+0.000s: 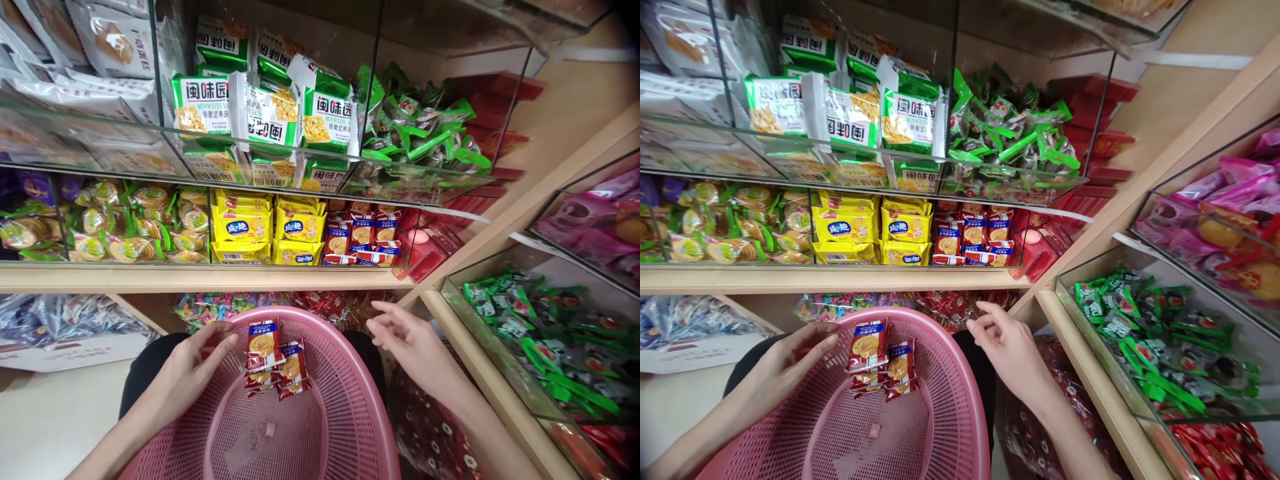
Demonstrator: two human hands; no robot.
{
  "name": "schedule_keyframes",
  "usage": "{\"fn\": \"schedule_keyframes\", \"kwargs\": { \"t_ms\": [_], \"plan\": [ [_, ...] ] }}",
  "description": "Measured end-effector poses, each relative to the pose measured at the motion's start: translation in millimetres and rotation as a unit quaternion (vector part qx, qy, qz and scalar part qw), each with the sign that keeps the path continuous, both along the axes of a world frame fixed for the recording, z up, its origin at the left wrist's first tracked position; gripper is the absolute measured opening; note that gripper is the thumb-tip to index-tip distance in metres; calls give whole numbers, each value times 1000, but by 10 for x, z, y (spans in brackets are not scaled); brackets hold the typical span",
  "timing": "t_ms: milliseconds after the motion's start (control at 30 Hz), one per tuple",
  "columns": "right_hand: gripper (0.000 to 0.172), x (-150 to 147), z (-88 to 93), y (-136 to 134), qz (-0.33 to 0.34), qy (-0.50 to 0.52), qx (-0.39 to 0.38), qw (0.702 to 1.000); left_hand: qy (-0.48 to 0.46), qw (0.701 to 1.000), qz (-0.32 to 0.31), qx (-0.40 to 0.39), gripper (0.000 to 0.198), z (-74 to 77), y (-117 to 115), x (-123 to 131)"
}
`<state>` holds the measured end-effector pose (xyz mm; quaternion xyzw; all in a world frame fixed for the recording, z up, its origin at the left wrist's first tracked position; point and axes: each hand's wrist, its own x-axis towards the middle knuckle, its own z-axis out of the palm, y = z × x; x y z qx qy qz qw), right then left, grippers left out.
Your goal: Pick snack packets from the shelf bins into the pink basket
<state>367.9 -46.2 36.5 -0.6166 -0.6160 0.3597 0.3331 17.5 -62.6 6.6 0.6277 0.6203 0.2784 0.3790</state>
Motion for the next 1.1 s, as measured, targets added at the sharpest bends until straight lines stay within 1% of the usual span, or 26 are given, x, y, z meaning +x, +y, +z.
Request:
{"fn": "schedule_keyframes", "kwargs": {
  "t_ms": [67,133,267,367,433,567,667,800,900,967,1033,1100],
  "plan": [
    [50,111,-21,78,-52,21,46,997,43,999,6,7,43,-36,24,-1],
    [49,217,-26,177,-107,32,113,987,75,997,8,13,45,-31,49,1],
    [50,400,16,440,-200,11,250,947,112,994,9,11,47,12,73,37],
    [48,477,61,640,-238,-18,310,920,110,994,3,25,44,-45,77,54],
    [41,480,92,745,-230,-36,330,915,102,994,-10,38,43,-134,83,41],
    [26,392,153,881,-167,-76,359,915,116,991,15,62,50,-342,102,-46],
    [22,319,189,944,-127,-86,369,917,112,991,20,69,48,-492,112,-145],
    [22,298,209,1018,-103,-104,369,918,91,994,26,54,50,-655,117,-257],
    [22,321,228,1102,-89,-121,374,915,76,995,37,44,52,-745,110,-299],
    [23,326,259,1182,-85,-133,379,912,67,996,35,50,49,-792,104,-316],
    [25,309,303,1274,-79,-153,384,907,59,996,26,56,45,-815,100,-321],
    [27,270,353,1366,-68,-186,385,901,51,997,14,56,43,-796,99,-306]
  ]
}}
